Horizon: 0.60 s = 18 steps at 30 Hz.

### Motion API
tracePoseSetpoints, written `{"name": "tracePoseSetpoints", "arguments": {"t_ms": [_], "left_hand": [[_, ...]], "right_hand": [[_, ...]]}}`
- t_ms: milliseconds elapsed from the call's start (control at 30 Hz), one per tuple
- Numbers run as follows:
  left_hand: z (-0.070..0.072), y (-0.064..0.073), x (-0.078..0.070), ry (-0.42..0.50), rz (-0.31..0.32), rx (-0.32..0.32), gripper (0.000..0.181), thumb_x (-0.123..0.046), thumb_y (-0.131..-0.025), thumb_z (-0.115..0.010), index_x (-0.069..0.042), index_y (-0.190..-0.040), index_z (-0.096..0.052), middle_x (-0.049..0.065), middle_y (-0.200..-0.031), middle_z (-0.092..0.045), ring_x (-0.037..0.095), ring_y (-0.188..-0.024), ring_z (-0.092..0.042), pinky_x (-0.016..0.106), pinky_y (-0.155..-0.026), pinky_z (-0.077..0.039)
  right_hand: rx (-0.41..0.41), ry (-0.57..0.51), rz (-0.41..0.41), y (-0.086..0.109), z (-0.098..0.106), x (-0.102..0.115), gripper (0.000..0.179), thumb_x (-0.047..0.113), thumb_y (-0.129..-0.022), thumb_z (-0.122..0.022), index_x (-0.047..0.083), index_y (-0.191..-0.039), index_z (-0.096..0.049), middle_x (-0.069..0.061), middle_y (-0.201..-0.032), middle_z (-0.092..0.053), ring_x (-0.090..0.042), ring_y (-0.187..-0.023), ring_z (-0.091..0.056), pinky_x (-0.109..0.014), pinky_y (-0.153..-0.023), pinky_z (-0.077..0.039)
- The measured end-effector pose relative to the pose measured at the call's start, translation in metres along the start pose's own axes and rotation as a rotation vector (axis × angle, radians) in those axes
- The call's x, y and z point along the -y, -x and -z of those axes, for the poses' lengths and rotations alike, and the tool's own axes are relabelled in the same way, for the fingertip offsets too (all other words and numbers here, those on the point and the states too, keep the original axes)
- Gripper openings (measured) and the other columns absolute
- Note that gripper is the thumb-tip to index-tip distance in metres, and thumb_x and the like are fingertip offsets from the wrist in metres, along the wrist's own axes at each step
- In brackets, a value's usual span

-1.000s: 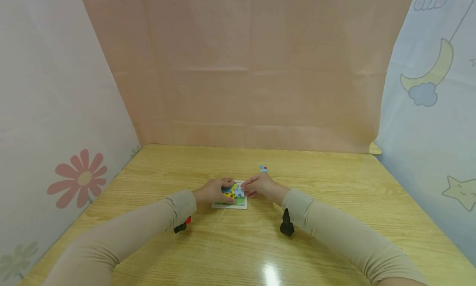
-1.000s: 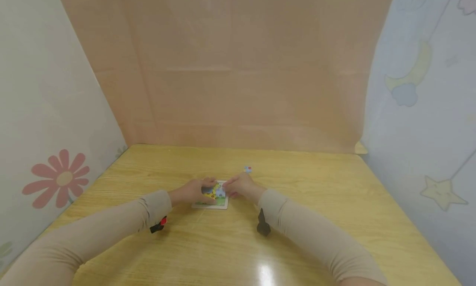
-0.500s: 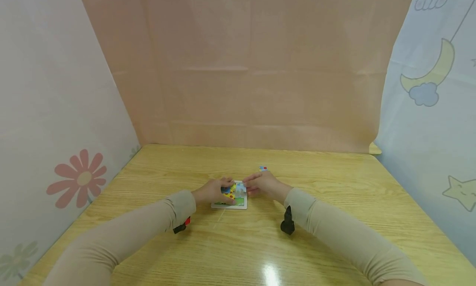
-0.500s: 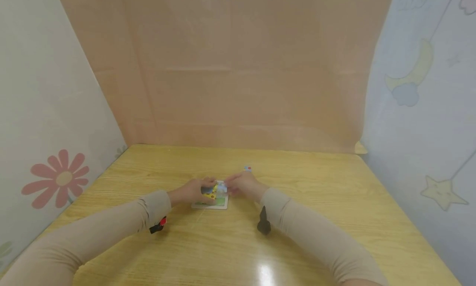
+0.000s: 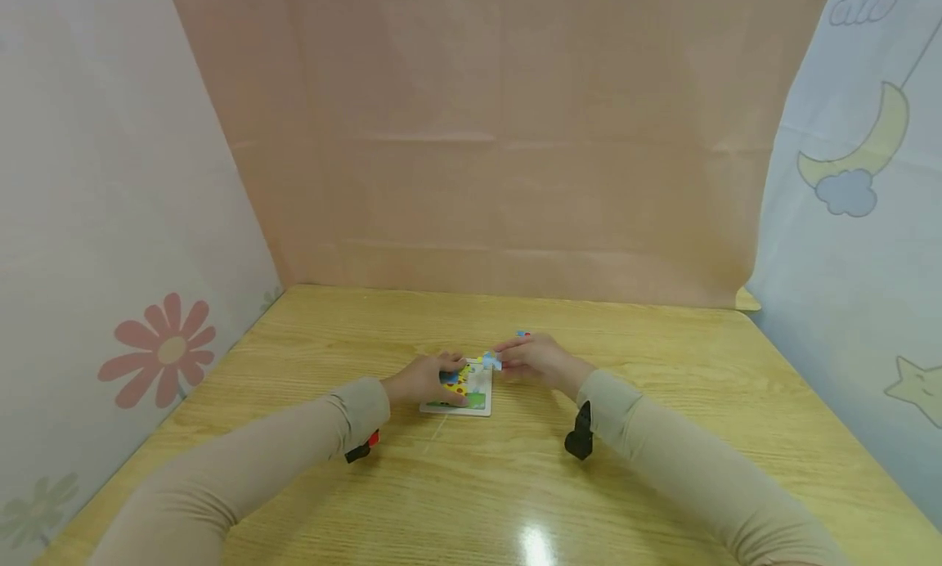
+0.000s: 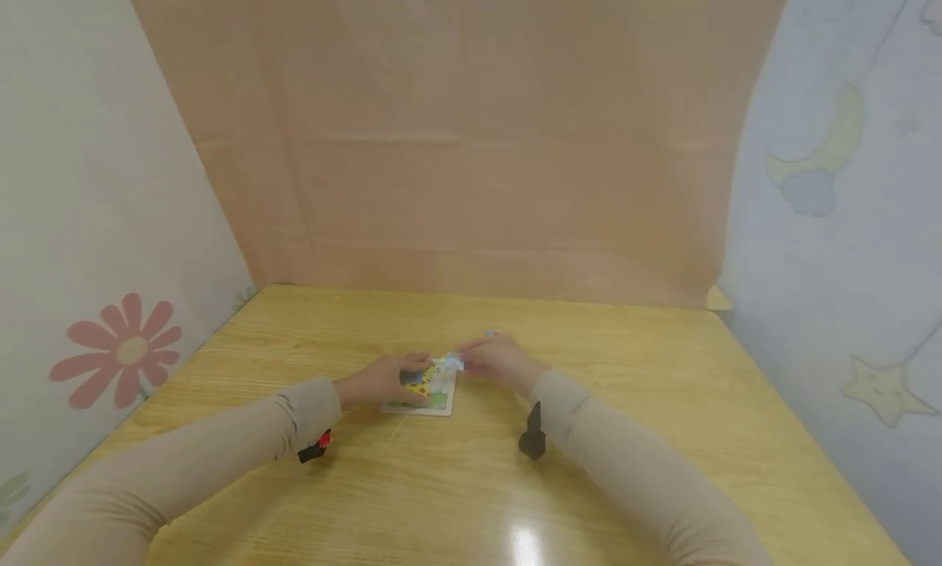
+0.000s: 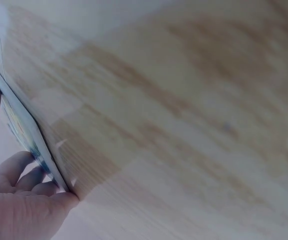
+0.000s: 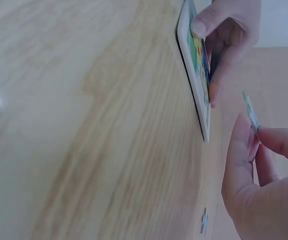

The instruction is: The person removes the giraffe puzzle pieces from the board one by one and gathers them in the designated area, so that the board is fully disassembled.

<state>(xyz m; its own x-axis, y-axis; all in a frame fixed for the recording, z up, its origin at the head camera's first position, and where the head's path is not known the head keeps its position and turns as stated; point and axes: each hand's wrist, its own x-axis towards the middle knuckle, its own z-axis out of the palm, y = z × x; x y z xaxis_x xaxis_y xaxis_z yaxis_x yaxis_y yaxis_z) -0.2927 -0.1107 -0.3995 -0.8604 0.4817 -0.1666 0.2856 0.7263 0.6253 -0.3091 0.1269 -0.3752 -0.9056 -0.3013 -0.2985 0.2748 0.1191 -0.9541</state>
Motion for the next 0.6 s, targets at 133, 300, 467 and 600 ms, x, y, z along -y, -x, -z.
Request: {"name": "tracePoseSetpoints", "arguments": {"t_ms": [133,300,467,600], "left_hand": [[0.000,0.001,-0.002,0.004,-0.001,-0.003,0.080,-0.036,-0.081,-0.078,-0.014,-0.148,-0.040,0.004,-0.159,-0.028,0.028,-0.150,-0.016,0.048,-0.121,-0.016],[-0.001,0.002,-0.002,0.012,-0.003,-0.004,0.081,-0.035,-0.081,-0.078,-0.015,-0.148,-0.039,0.003,-0.159,-0.027,0.026,-0.150,-0.015,0.047,-0.122,-0.016],[-0.001,0.002,-0.002,0.000,-0.003,-0.009,0.081,-0.035,-0.081,-0.078,-0.015,-0.148,-0.039,0.002,-0.159,-0.027,0.026,-0.150,-0.016,0.046,-0.122,-0.016],[-0.001,0.002,-0.004,-0.008,-0.003,-0.004,0.081,-0.035,-0.080,-0.079,-0.015,-0.148,-0.039,0.003,-0.159,-0.026,0.027,-0.150,-0.015,0.047,-0.122,-0.015]], "right_hand": [[-0.010,-0.009,0.016,0.001,0.009,0.001,0.036,0.000,-0.094,-0.060,-0.012,-0.128,-0.054,-0.003,-0.093,-0.067,-0.014,-0.080,-0.066,-0.036,-0.092,-0.055],[-0.032,-0.020,0.028,0.002,0.023,0.004,0.038,-0.001,-0.094,-0.058,-0.012,-0.130,-0.053,-0.006,-0.098,-0.066,-0.014,-0.082,-0.065,-0.036,-0.094,-0.054],[-0.059,0.004,0.038,0.001,0.041,0.007,0.040,-0.001,-0.095,-0.056,-0.011,-0.133,-0.051,-0.007,-0.105,-0.065,-0.012,-0.084,-0.065,-0.040,-0.101,-0.050],[-0.039,-0.030,0.048,-0.004,0.062,0.004,0.039,0.001,-0.095,-0.057,-0.008,-0.132,-0.054,-0.005,-0.103,-0.065,-0.013,-0.087,-0.065,-0.037,-0.099,-0.051]]}}
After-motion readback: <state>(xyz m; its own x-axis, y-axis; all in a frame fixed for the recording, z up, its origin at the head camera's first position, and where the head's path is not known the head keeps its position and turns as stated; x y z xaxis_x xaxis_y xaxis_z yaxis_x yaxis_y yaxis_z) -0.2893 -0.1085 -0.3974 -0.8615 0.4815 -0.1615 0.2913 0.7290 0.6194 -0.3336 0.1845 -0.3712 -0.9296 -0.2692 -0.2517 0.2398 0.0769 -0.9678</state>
